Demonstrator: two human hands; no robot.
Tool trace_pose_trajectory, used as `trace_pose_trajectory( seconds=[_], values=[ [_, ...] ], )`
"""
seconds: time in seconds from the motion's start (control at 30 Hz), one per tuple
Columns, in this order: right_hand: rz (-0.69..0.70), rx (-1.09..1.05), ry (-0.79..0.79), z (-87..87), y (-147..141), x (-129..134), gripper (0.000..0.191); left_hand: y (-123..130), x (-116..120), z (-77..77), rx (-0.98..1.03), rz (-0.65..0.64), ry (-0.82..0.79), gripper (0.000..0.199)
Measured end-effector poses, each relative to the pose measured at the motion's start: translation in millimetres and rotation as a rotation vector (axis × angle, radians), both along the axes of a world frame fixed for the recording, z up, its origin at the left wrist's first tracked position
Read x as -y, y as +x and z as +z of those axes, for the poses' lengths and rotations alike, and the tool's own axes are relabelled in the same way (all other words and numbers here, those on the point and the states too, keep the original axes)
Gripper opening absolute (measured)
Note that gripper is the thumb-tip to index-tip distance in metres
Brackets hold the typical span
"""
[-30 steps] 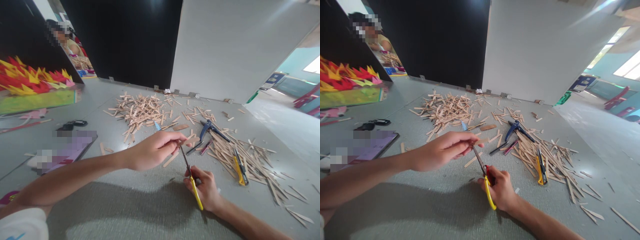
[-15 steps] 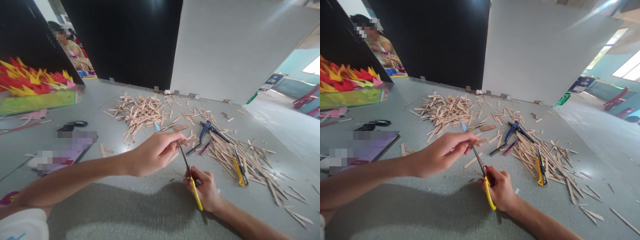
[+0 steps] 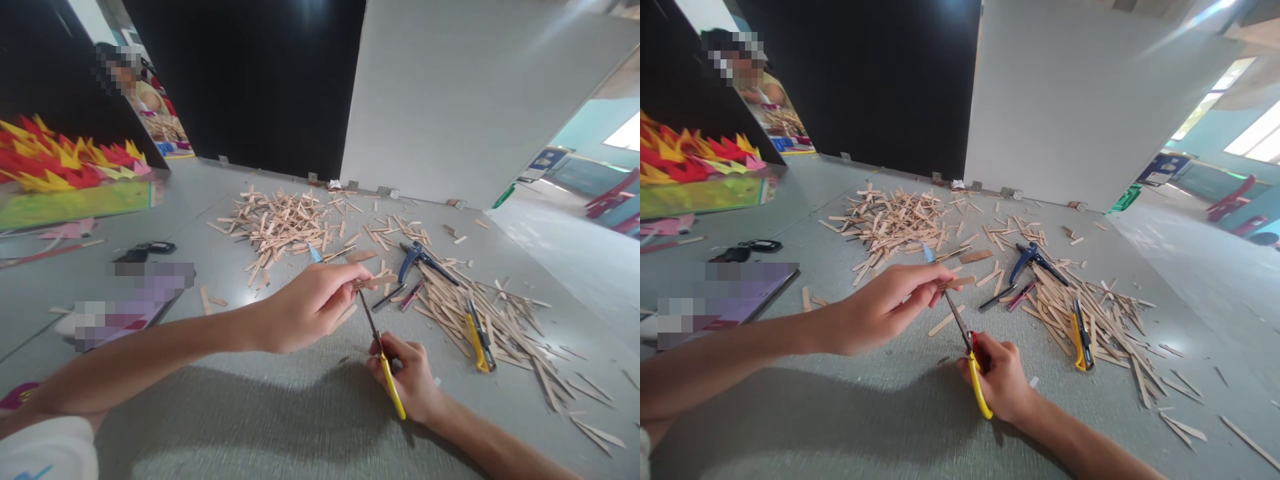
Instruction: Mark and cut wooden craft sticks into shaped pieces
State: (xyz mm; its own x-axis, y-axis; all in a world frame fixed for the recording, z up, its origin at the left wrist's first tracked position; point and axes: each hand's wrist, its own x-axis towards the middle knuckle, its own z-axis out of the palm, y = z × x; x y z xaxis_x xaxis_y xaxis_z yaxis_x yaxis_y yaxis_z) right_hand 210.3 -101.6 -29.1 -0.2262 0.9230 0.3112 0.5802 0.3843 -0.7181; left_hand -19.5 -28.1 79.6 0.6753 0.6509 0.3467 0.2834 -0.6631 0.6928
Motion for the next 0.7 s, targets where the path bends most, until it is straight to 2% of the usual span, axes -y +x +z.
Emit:
trace_pose_trajectory(
  seconds=[0.27, 0.7],
  values=[
    [0.004, -0.012, -0.012, 2.1, 1.1, 0.8, 0.022, 0.2, 2.2, -1.1, -0.01, 0.03, 0.068, 0.027],
    [-0.008, 0.008, -0.026, -1.1, 1.4, 2.0, 0.025, 0.5, 3.0, -0.7, 0.005, -0.024, 0.075, 0.022]
  ],
)
